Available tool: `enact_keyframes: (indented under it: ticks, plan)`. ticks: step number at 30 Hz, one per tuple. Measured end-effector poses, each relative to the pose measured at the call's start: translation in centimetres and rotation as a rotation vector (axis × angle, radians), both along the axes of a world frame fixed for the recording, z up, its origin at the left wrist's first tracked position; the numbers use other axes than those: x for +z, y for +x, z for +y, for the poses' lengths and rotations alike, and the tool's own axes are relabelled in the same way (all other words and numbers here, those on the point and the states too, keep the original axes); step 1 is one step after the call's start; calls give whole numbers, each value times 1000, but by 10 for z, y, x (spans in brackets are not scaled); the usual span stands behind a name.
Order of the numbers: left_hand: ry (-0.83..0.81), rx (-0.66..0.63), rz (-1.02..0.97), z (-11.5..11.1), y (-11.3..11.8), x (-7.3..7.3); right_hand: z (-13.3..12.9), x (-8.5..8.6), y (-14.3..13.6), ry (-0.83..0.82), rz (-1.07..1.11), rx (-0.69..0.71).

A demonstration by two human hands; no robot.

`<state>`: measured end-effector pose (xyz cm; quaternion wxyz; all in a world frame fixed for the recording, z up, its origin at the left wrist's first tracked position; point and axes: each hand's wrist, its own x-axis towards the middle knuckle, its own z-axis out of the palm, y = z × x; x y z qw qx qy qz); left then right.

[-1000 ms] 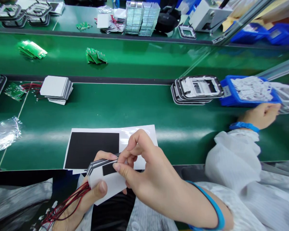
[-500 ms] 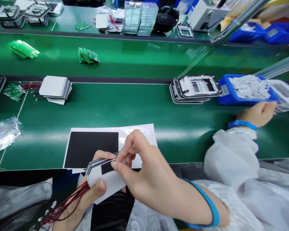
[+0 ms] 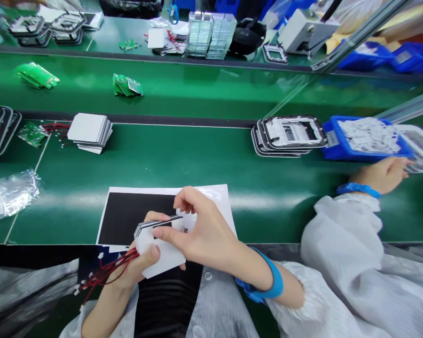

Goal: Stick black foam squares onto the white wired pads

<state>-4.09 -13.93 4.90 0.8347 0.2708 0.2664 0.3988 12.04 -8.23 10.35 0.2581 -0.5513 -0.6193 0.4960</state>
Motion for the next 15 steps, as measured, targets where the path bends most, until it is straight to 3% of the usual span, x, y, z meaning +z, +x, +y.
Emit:
enact_keyframes:
  ticks: [4,7,10,12,15]
  plan:
    - [-43,25,60,1,1,-5,6,-12,-12,-92,86,92]
    - [-199,129,27,7,-1,-10,15,-22,-13,271,-15,186]
    - [-391,240,-40,16,-8,-12,20,-25,-13,569,-136,514]
    - [-465,307,-67,20,-16,-12,22,-24,-15,571,-197,702]
    - [-522,321,-122,22,-27,-11,25,-22,-20,488,-225,741]
